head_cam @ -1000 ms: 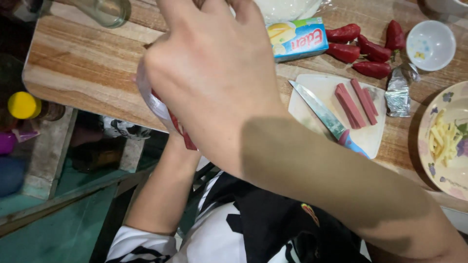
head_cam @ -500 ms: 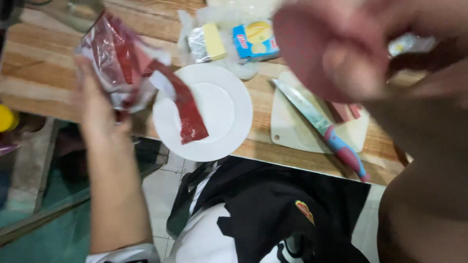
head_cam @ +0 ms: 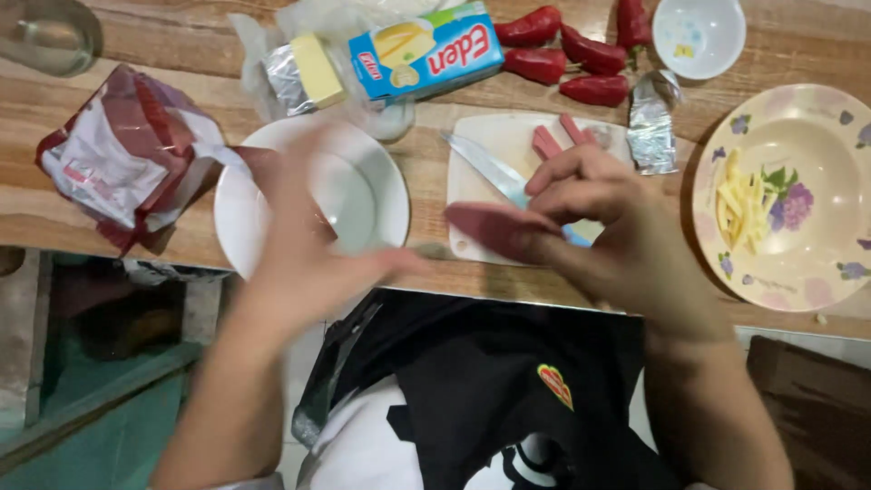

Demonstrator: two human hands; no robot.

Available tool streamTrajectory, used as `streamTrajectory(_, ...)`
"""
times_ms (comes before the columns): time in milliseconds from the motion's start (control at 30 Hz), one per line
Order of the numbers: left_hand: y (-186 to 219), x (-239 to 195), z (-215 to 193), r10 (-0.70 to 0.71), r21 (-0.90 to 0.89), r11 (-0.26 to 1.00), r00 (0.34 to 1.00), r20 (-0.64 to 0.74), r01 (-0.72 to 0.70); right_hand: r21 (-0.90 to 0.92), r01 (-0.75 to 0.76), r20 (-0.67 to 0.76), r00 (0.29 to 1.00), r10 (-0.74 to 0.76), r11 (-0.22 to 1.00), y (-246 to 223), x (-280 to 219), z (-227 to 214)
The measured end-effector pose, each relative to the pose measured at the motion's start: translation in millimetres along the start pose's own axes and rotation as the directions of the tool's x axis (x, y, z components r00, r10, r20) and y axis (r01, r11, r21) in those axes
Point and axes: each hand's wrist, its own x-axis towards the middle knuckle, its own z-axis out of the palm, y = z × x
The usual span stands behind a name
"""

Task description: Cut slices of chicken loaf and a block of cheese into thin strips on a cutting board.

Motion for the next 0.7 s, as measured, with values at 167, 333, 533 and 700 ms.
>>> streamTrajectory(167,2.1,9.7,64.2,-0.094,-0.365,0.879,0.861,0.499,0.308,-0.149,-0.038,-0.064,0.998,0.028,0.988,26.8,-27.9,1.3)
streamTrajectory(333,11.3,13.3,59.8,-0.016,-0.125,0.99,0.952,0.305,0.057,-0.507,-0.155,-0.199,0.978,0.06,0.848,73.7,-72.4,20.9)
streamTrajectory(533,21.6,18.0,51.1,-0.144,0.031,0.99,0.972,0.184,0.141,-0.729,-0.196,-0.212,0.976,0.056,0.655,95.3,-89.2,35.5)
streamTrajectory(700,32.5,28.7,63.9,-0.124,0.014,0.992,0.949,0.29,0.126,-0.659,-0.248,-0.269,0.959,0.086,0.71,82.3,-101.9,21.9)
